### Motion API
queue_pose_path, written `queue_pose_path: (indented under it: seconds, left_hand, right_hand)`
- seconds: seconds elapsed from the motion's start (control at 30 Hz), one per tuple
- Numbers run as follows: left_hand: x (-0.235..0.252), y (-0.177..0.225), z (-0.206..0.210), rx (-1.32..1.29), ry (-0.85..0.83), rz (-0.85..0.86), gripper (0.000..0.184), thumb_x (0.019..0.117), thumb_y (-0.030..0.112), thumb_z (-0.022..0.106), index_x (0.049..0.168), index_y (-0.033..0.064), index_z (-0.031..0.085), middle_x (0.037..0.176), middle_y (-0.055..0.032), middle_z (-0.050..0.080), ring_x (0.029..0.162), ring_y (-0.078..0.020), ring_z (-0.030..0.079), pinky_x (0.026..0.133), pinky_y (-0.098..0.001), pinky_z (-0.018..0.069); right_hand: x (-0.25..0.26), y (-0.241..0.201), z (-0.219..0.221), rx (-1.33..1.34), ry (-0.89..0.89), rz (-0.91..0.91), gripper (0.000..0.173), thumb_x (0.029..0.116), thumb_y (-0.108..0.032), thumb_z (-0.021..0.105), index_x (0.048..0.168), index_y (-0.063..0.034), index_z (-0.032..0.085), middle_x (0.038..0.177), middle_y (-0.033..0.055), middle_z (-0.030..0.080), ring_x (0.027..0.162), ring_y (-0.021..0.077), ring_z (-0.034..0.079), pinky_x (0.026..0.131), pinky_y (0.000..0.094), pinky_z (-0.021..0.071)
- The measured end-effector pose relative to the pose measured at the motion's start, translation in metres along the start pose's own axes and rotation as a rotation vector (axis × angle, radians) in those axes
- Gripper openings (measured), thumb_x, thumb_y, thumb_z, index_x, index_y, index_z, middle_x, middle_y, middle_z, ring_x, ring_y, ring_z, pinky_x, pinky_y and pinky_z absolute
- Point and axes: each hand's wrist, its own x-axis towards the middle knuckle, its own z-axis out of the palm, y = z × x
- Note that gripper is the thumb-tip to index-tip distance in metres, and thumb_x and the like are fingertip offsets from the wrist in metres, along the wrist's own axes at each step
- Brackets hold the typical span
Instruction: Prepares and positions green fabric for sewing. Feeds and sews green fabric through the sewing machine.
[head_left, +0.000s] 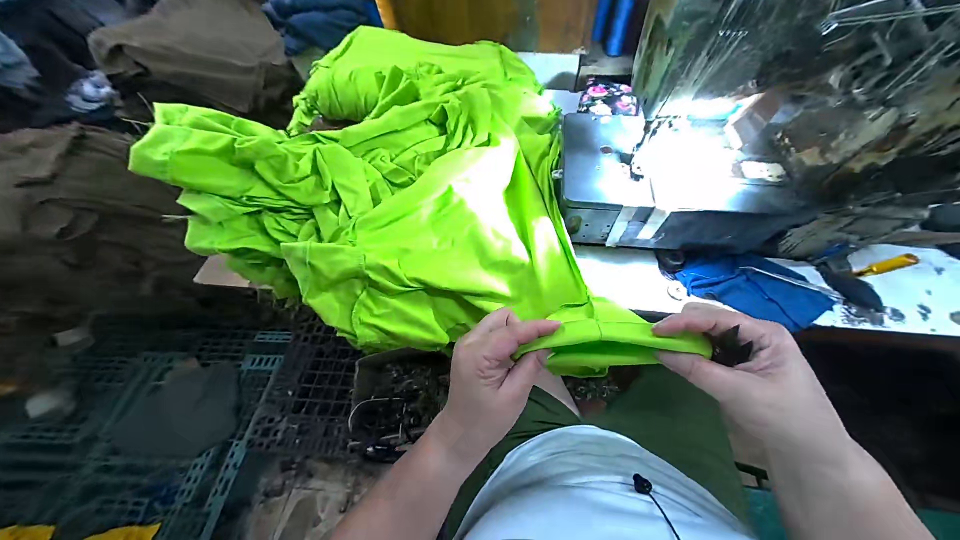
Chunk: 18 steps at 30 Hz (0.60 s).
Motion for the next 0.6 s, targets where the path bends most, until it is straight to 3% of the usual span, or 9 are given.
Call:
queue_pose_path:
  seconds: [0.07,0.17,0.2,0.27,0.33,0.37,0.47,0.53,0.6]
  left_hand:
    - [-0.007,-0.010,0.007,0.063,0.095,0.073,0.015,0.0993,0.018,0.068,0.104,0.0068,0.076,0.085,0.0008,0.058,0.082,0.0016,0.055,0.075,-0.0112,0.0465]
    - [-0.008,-0.018,0.026,-0.165,0.188,-0.046,0.016,0.1069,0.022,0.055,0.107,0.0125,0.067,0.117,0.0019,0.064,0.121,-0.0089,0.058,0.107,-0.0302,0.0487]
    - [0.005,-0.016,0.032,-0.305,0.231,-0.074,0.016,0.1079,0.019,0.052,0.108,0.0109,0.066,0.117,0.0012,0.068,0.120,-0.0112,0.062,0.108,-0.0346,0.0497]
    - [0.054,-0.001,0.037,-0.329,0.306,0.012,0.014,0.1074,0.013,0.051,0.108,0.0112,0.065,0.100,0.0065,0.071,0.096,-0.0034,0.068,0.087,-0.0242,0.0579]
    - [0.108,0.012,0.029,-0.026,0.313,0.351,0.010,0.1045,0.011,0.055,0.107,0.0123,0.065,0.099,0.0099,0.067,0.092,0.0042,0.063,0.082,-0.0149,0.0540]
    - [0.135,0.015,0.024,0.149,0.287,0.521,0.007,0.1029,0.011,0.058,0.107,0.0100,0.064,0.101,0.0044,0.064,0.095,0.0010,0.062,0.085,-0.0156,0.0525]
    - [0.198,-0.003,0.035,0.469,0.073,0.697,0.009,0.0916,0.008,0.071,0.098,0.0031,0.075,0.103,-0.0156,0.066,0.093,-0.0213,0.065,0.082,-0.0321,0.0565]
    - [0.207,-0.034,0.055,0.576,-0.128,0.530,0.007,0.0883,0.008,0.075,0.095,0.0056,0.076,0.115,-0.0174,0.066,0.095,-0.0266,0.068,0.080,-0.0401,0.0606]
    - [0.203,-0.053,0.070,0.655,-0.270,0.301,0.008,0.0879,0.004,0.072,0.095,0.0025,0.076,0.123,-0.0157,0.066,0.096,-0.0299,0.071,0.076,-0.0471,0.0611]
  right_hand:
    - [-0.002,0.000,0.006,-0.266,0.034,-0.109,0.017,0.0923,-0.019,0.072,0.108,-0.0150,0.079,0.085,-0.0066,0.061,0.079,-0.0067,0.056,0.068,0.0051,0.0460]
    - [0.008,0.001,0.021,-0.570,0.037,-0.303,0.017,0.0999,-0.025,0.064,0.105,-0.0151,0.078,0.087,0.0036,0.062,0.074,0.0026,0.057,0.064,0.0138,0.0470]
    - [0.018,-0.001,0.023,-0.597,0.024,-0.373,0.017,0.1014,-0.023,0.063,0.104,-0.0134,0.077,0.094,0.0057,0.067,0.077,0.0045,0.062,0.066,0.0160,0.0521]
    - [0.045,-0.009,0.027,-0.546,0.041,-0.527,0.018,0.1037,-0.018,0.059,0.111,-0.0072,0.072,0.096,0.0072,0.072,0.084,0.0054,0.067,0.074,0.0146,0.0544]
    - [0.067,-0.018,0.030,-0.461,0.095,-0.640,0.028,0.1041,-0.011,0.055,0.129,-0.0021,0.064,0.092,0.0094,0.071,0.079,0.0077,0.065,0.075,0.0163,0.0537]
    - [0.077,-0.017,0.031,-0.443,0.119,-0.655,0.032,0.1046,-0.011,0.053,0.135,-0.0037,0.060,0.090,0.0091,0.069,0.077,0.0086,0.064,0.073,0.0178,0.0536]
    - [0.098,0.016,0.033,-0.450,0.166,-0.459,0.032,0.1011,-0.007,0.053,0.128,-0.0044,0.070,0.094,0.0108,0.075,0.078,0.0140,0.071,0.073,0.0287,0.0597]
    - [0.096,0.043,0.031,-0.277,0.082,-0.089,0.029,0.1037,-0.010,0.051,0.123,-0.0041,0.073,0.099,0.0044,0.077,0.080,0.0033,0.070,0.075,0.0202,0.0583]
    - [0.087,0.050,0.025,0.001,0.014,0.240,0.028,0.1055,-0.012,0.050,0.124,-0.0025,0.070,0.091,-0.0015,0.074,0.061,-0.0011,0.061,0.056,0.0161,0.0509]
